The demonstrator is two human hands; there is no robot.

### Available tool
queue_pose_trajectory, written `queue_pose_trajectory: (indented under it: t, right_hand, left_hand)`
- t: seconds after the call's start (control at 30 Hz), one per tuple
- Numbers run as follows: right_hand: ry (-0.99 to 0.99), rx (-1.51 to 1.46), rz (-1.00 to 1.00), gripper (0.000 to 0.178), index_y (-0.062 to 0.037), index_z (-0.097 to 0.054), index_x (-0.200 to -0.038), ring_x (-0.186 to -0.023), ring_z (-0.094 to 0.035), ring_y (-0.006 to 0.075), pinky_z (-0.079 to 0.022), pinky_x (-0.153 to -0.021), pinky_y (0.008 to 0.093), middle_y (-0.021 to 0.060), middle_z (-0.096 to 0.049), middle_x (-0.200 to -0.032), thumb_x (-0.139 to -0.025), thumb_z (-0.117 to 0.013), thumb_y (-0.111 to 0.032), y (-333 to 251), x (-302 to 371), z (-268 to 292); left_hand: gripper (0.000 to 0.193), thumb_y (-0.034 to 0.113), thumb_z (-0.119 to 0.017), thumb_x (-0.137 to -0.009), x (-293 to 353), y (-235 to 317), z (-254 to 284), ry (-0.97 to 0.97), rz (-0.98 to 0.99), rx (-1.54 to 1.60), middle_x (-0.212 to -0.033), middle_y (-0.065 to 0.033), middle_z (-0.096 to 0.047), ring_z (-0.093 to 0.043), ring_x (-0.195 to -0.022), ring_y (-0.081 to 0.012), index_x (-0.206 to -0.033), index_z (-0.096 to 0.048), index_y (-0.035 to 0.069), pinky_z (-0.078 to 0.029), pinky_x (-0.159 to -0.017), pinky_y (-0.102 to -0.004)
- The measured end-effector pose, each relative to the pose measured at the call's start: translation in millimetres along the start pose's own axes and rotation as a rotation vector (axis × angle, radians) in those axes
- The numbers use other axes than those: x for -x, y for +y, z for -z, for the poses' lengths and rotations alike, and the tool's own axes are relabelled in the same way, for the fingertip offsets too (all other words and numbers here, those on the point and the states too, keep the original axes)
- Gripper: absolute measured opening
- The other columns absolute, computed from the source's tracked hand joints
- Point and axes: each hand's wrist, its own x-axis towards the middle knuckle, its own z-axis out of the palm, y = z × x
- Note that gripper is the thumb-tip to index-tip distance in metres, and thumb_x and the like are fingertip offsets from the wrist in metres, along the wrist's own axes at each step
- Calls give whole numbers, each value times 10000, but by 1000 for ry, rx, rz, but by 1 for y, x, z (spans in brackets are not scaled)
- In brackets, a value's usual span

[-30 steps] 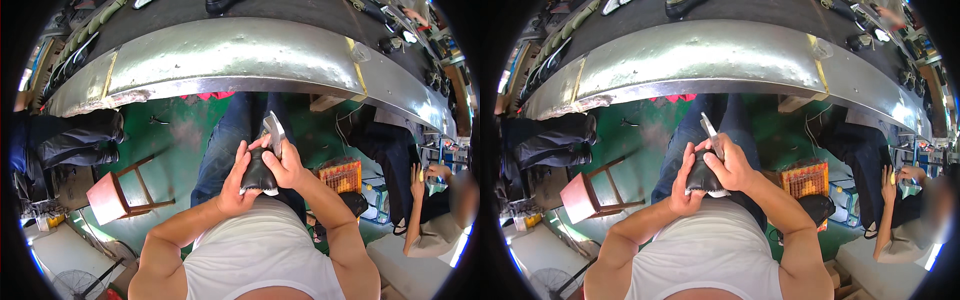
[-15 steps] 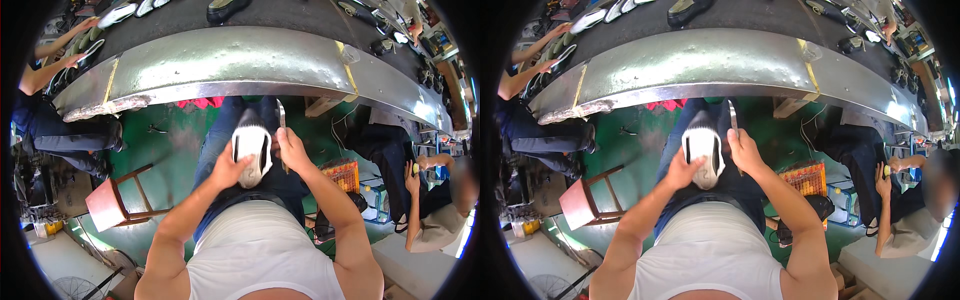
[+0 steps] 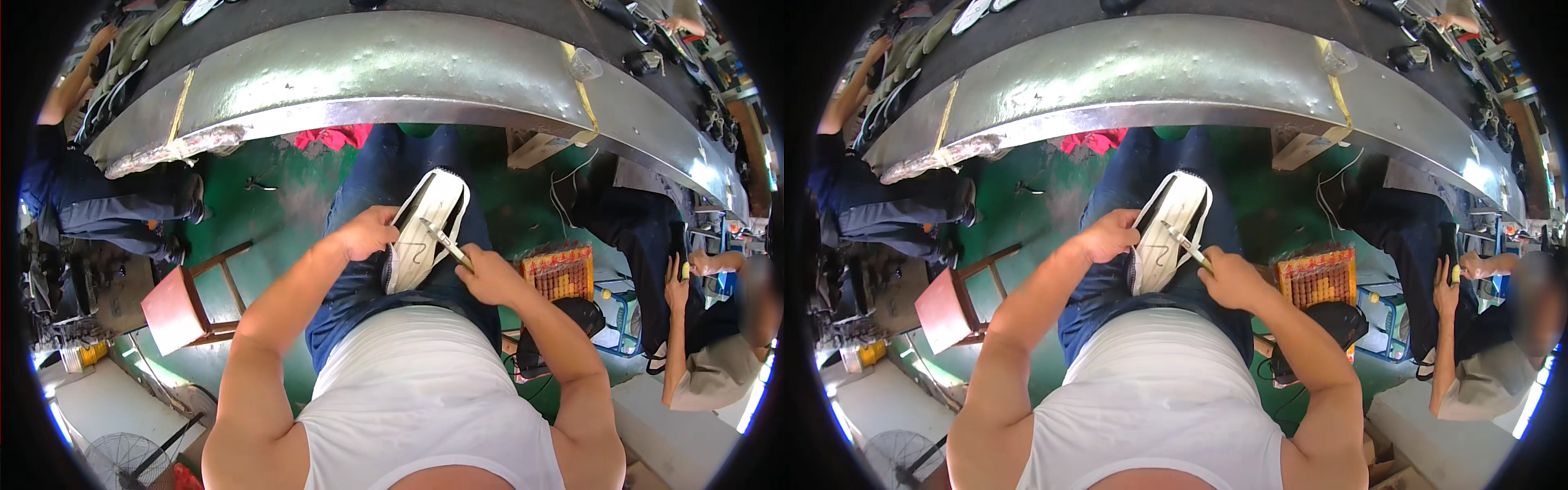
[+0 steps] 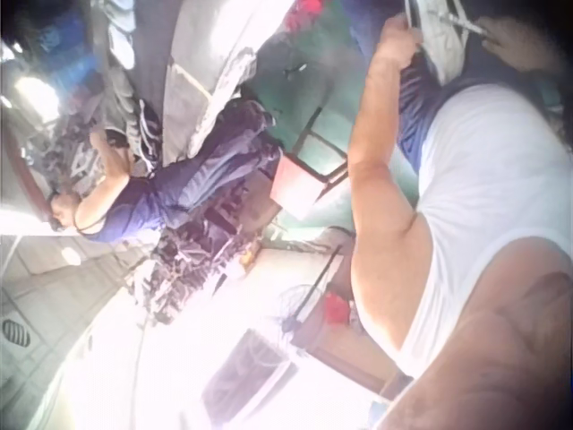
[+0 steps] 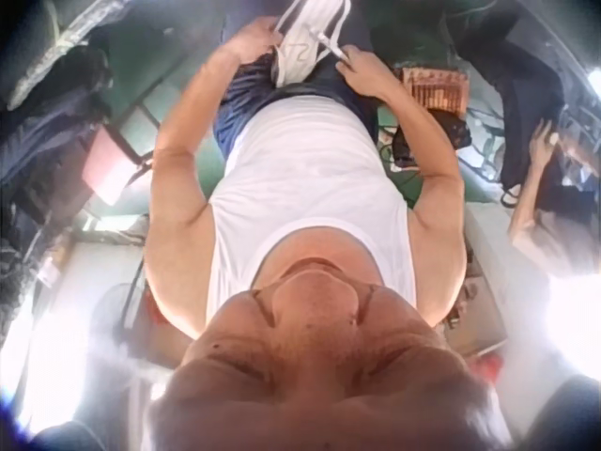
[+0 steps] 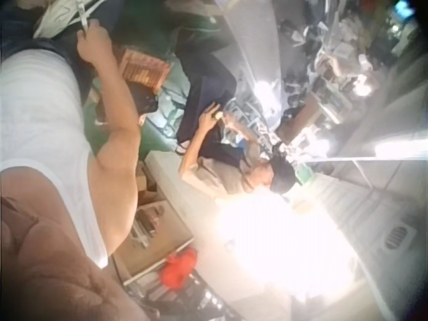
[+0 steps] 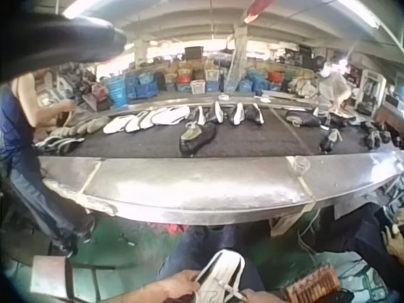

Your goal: Trim and adjust the components of shoes on an assembly line using pliers.

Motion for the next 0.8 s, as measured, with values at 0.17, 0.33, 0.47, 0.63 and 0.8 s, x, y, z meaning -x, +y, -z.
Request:
queue_pose_trajectory:
  t: [0.17,0.33,0.47,0.63,0.8]
  right_hand:
    - [-33,67,194,395,24,-505,-1243,-972,-630,448,-499,-840,499,268,-664,-989,-913,-597,-171,0,10,21]
    - [96,281,485,536,105,-449,-1341,-1137,-571,416,-495,-914,443,254,-619,-1169,-862,-620,-67,-11,3,27]
    - [-82,484,278,457,108,-496,-1259,-1020,-623,404,-517,-850,454,245,-643,-1095,-859,-619,-74,-42,0,46]
    - [27,380,390,235,20,-567,-1034,-722,-650,386,-537,-670,464,196,-656,-874,-828,-599,-88,-9,-13,1]
    - [134,287,393,227,5,-534,-991,-792,-652,388,-529,-699,476,197,-638,-868,-830,-642,-112,-17,-2,-5]
  left_hand:
    - [887,-36,-638,-708,24,-3,-14,-231,-109,317,-1436,-88,-464,-405,-1359,-197,-1522,-288,24,-304,-1147,-350]
    - [1003,-35,-551,-675,32,-22,-30,-198,-212,349,-1542,-127,-341,-314,-1423,-201,-1582,-127,28,-210,-1179,-318]
    - [819,143,-485,-882,29,-36,-34,-256,-191,702,-1562,-145,-314,-336,-1415,-229,-1580,-78,4,-243,-1167,-327]
    - [688,507,-288,-1066,17,-15,-62,439,77,593,-1489,-187,-444,-427,-1357,-228,-1494,-362,-26,-330,-1117,-328]
    - [601,413,-257,-1087,-4,-61,-51,570,-161,124,-1306,-203,-620,-576,-1226,-306,-1388,-510,-41,-404,-1062,-342]
